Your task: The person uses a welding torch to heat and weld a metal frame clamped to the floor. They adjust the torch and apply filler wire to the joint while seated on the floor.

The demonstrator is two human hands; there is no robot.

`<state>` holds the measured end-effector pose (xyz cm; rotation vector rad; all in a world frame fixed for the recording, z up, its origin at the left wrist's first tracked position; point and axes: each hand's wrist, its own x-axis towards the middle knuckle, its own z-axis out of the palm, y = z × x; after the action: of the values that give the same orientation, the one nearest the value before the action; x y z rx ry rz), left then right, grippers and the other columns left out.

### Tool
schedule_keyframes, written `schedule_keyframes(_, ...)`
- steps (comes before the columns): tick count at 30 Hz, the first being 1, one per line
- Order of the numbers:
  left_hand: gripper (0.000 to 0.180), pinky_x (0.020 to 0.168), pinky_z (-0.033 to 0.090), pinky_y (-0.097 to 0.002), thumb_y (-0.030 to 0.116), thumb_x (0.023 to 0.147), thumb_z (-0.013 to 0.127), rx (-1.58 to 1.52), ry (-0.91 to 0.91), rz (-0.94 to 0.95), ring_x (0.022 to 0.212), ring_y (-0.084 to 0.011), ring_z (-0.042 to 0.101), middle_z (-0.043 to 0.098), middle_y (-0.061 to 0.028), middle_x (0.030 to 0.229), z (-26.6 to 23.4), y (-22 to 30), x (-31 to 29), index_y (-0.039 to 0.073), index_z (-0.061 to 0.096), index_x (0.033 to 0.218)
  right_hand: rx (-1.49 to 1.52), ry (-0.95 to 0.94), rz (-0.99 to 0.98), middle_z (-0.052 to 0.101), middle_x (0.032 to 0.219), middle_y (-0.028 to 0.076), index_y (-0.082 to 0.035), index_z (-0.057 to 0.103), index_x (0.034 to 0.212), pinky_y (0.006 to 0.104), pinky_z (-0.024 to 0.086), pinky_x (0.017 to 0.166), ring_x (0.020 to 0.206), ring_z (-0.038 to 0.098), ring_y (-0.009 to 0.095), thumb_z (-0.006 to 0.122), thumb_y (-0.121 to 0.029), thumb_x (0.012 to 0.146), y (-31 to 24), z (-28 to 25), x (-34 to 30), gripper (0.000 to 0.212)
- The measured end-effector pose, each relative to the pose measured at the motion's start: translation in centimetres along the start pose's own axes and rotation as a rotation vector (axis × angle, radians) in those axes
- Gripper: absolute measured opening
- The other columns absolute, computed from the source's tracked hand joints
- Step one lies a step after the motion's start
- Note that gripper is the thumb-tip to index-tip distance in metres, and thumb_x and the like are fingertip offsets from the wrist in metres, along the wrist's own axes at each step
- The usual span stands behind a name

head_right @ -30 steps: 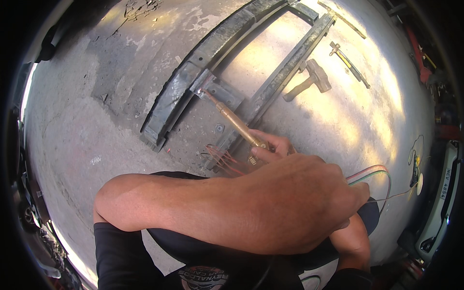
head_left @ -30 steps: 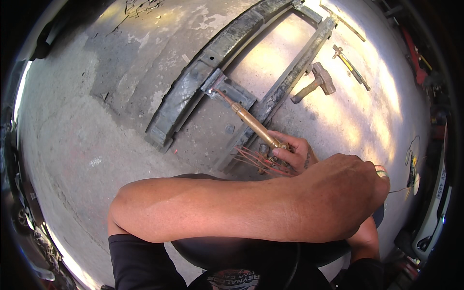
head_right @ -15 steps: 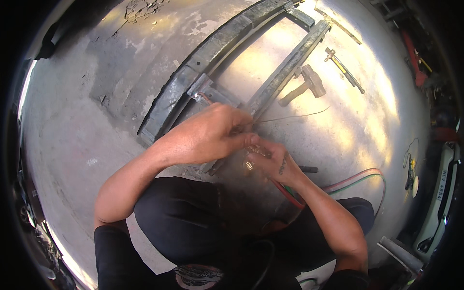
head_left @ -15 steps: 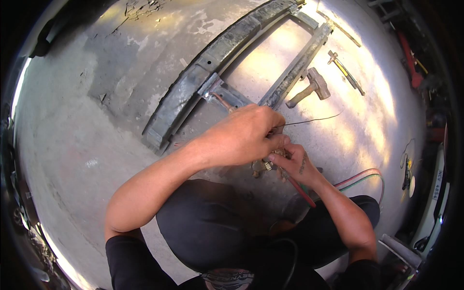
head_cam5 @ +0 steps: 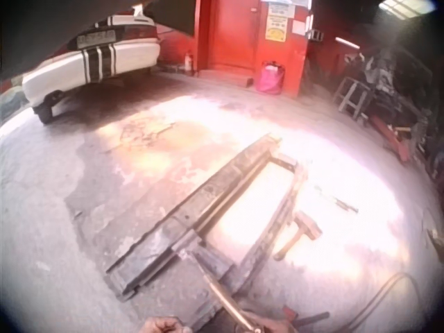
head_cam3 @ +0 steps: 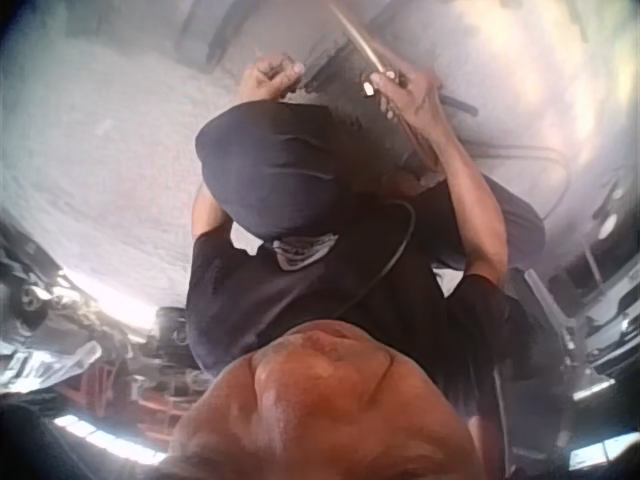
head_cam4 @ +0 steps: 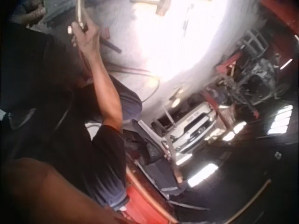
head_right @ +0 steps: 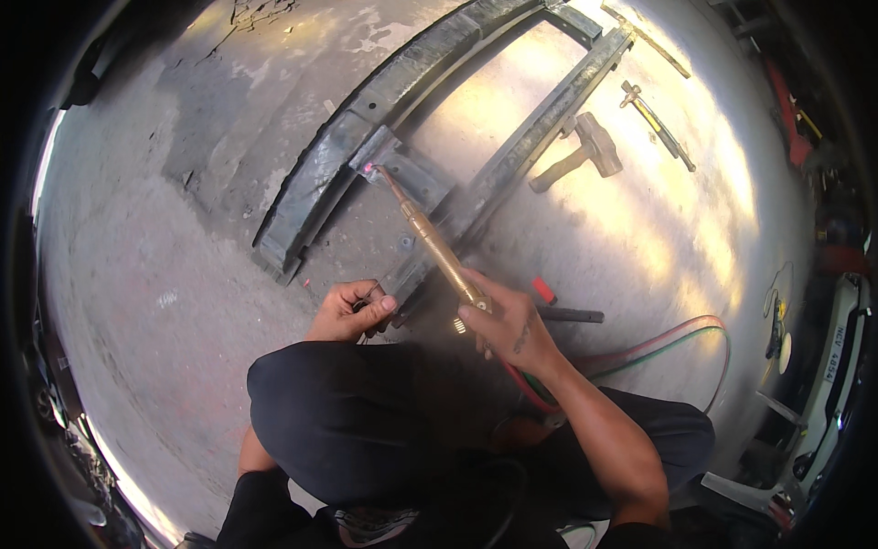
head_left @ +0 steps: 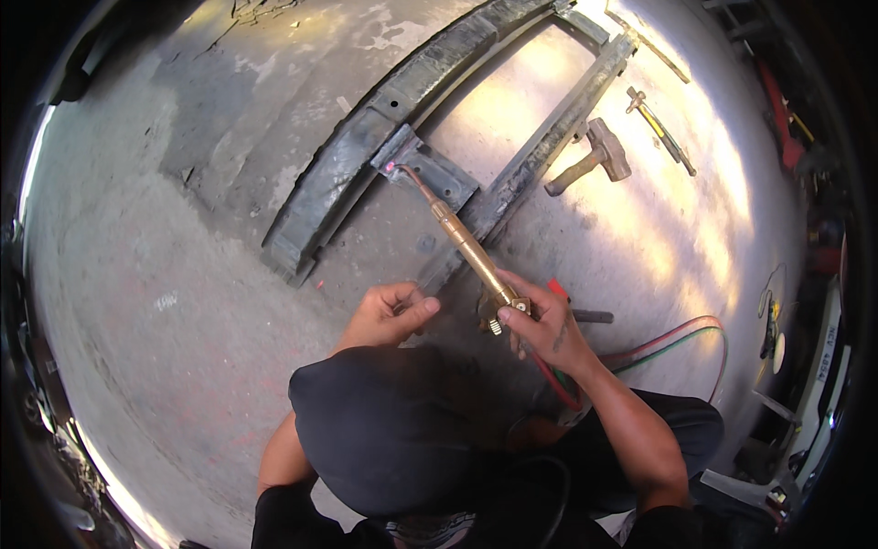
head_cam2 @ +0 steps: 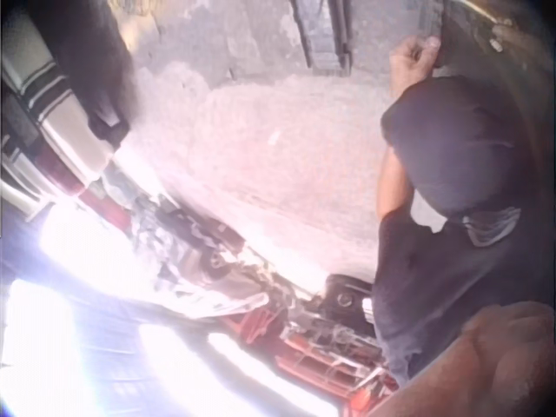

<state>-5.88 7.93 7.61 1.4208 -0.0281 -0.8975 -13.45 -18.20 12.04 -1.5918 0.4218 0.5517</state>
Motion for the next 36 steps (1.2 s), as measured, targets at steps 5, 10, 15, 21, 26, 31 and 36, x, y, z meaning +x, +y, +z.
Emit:
schedule_keyframes(5,0.039,0.054,0.037,-0.0315,0.03,0.097,0.073,0.385,0.341,-0.11,0.06,-0.0085,0.046,0.053,-0.0018,0.061,-5.5,-1.6,-4.4,0.001,0.058,0.074,0.01,-0.017,-0.017,0.063,0.081,0.004,-0.006,0.045,0.153,0.0272,0.052,0.054,0.062,0.061,0.01,0.062,-0.023,0.097,0.6,-0.5,0.7,0.061)
schedule_keyframes(10,0.042,0.058,0.044,-0.0424,0.032,0.094,0.073,0.833,0.544,-0.197,0.057,-0.0278,0.057,0.058,-0.0174,0.062,-7.9,-5.6,-6.0,-0.003,0.059,0.076,0.0,-0.031,0.017,0.063,0.079,0.003,-0.006,0.045,0.153,0.0272,0.051,0.054,0.061,0.06,0.01,0.062,-0.022,0.097,0.2,0.1,1.0,0.061)
schedule_keyframes(15,0.039,0.067,0.049,-0.0487,0.035,0.094,0.071,0.984,0.597,-0.158,0.072,-0.0445,0.065,0.067,-0.0242,0.077,-7.5,-11.3,-5.8,-0.002,0.063,0.085,0.009,-0.013,0.025,0.064,0.08,0.003,-0.006,0.046,0.153,0.0271,0.051,0.054,0.061,0.06,0.009,0.063,-0.023,0.097,0.3,0.2,0.8,0.061)
schedule_keyframes(21,0.037,0.083,0.05,-0.0471,0.037,0.092,0.072,1.2,0.532,-0.199,0.098,-0.0394,0.065,0.069,-0.0186,0.096,-6.7,-13.4,-4.3,0.005,0.066,0.109,0.021,-0.019,0.036,0.063,0.082,0.002,-0.005,0.047,0.152,0.0264,0.051,0.054,0.062,0.061,0.009,0.063,-0.02,0.098,0.0,0.4,0.5,0.058)
schedule_keyframes(26,0.053,0.085,0.051,-0.0451,0.036,0.09,0.074,1.274,0.653,0.201,0.098,-0.036,0.064,0.068,-0.0166,0.098,-5.6,-11.3,-2.4,0.006,0.061,0.132,0.0,0.004,0.034,0.063,0.08,0.002,-0.008,0.048,0.152,0.0261,0.051,0.055,0.063,0.06,0.009,0.064,-0.023,0.097,0.0,0.9,0.3,0.06)
schedule_keyframes(31,0.051,0.071,0.055,-0.0388,0.035,0.1,0.065,0.373,0.248,0.005,0.082,-0.0251,0.069,0.071,-0.0118,0.101,-3.9,-6.8,1.2,0.002,0.056,0.138,-0.016,0.016,0.021,0.064,0.08,0.002,-0.008,0.049,0.152,0.0251,0.05,0.054,0.062,0.059,0.008,0.065,-0.021,0.096,0.2,2.0,0.1,0.059)
schedule_keyframes(36,0.041,0.068,0.058,-0.0326,0.035,0.107,0.055,-0.291,-0.054,-0.118,0.078,-0.0195,0.07,0.07,-0.0112,0.102,-0.3,-4.3,5.8,-0.001,0.058,0.128,-0.047,0.037,-0.001,0.063,0.083,0.003,-0.006,0.049,0.15,0.0256,0.051,0.053,0.06,0.061,0.008,0.065,-0.011,0.098,0.7,3.4,0.0,0.055)
